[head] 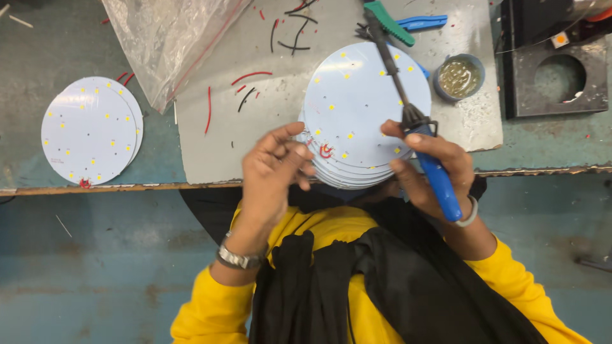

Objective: The person strips red and black wires, applies flux, and solders them to circular LED modules on a workbench. They use wire cutters, a soldering iron, and flux paste to attach wires to multiple modules, then move finished units aside.

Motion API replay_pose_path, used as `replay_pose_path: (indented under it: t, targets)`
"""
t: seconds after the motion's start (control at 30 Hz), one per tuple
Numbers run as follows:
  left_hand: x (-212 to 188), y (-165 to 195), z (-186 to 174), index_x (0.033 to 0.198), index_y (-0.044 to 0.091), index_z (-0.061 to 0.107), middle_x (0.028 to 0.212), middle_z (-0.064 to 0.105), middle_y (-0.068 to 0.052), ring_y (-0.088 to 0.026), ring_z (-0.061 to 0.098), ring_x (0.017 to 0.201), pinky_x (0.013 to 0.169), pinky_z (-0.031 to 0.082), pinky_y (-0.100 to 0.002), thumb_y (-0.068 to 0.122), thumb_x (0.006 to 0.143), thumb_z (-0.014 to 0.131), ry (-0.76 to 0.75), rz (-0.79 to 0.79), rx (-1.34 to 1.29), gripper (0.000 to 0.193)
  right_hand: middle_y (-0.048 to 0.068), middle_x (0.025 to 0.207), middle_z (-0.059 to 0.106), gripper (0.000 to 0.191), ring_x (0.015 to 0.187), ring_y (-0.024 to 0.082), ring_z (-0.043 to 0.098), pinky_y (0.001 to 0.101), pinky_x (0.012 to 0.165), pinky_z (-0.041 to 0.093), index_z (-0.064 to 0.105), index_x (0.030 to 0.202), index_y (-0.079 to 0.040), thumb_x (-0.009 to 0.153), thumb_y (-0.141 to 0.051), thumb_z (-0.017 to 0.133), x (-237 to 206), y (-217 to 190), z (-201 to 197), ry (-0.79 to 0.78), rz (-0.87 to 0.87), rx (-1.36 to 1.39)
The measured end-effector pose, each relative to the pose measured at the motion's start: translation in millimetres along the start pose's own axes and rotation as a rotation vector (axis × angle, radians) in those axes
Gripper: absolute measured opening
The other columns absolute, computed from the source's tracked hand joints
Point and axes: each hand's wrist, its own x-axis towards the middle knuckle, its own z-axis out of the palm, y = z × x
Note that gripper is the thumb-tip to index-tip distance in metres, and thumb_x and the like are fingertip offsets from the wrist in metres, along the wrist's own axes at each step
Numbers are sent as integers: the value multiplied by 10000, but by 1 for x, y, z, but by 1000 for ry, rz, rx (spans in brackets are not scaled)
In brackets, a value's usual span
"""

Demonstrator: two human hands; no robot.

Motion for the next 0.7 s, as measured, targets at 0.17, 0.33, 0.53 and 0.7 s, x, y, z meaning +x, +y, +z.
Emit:
replay_pose_path:
  t: [0.17, 0.33, 0.53, 0.7]
  targets:
    - [-25, -15, 9, 1236, -56, 661, 1010, 770, -119, -135, 717, 790, 529, 467, -192, -18, 902, 711, -9, -47, 4, 340, 249, 1347, 631, 601, 1237, 348, 676, 403, 1008, 600, 445, 1365, -143, 907, 0, 807, 13, -14, 42, -156, -80, 149]
    - [-29, -16, 8, 1195, -90, 683, 1014, 771, -146, -147, 736, 874, 724, 579, -238, -18, 923, 722, -66, -43, -105, 285, 212, 1320, 671, 605, 1204, 305, 732, 379, 957, 639, 443, 1350, -151, 905, -7, 828, 22, -19, 56, -187, -121, 3]
    - [-33, -14, -1, 1152, -101, 688, 1009, 777, -141, -144, 748, 890, 701, 562, -238, -4, 926, 717, -90, -59, -100, 247, 218, 1283, 690, 607, 1194, 335, 728, 402, 998, 629, 443, 1355, -136, 900, 2, 821, 26, -18, 55, -239, -143, -10]
    - [-35, -10, -3, 1105, -55, 733, 952, 800, -109, -113, 704, 724, 537, 424, -205, 49, 916, 706, -46, -112, 14, 217, 225, 1314, 669, 608, 1218, 297, 716, 421, 1010, 636, 440, 1362, -119, 905, 73, 790, 24, -16, 57, -251, -107, 110]
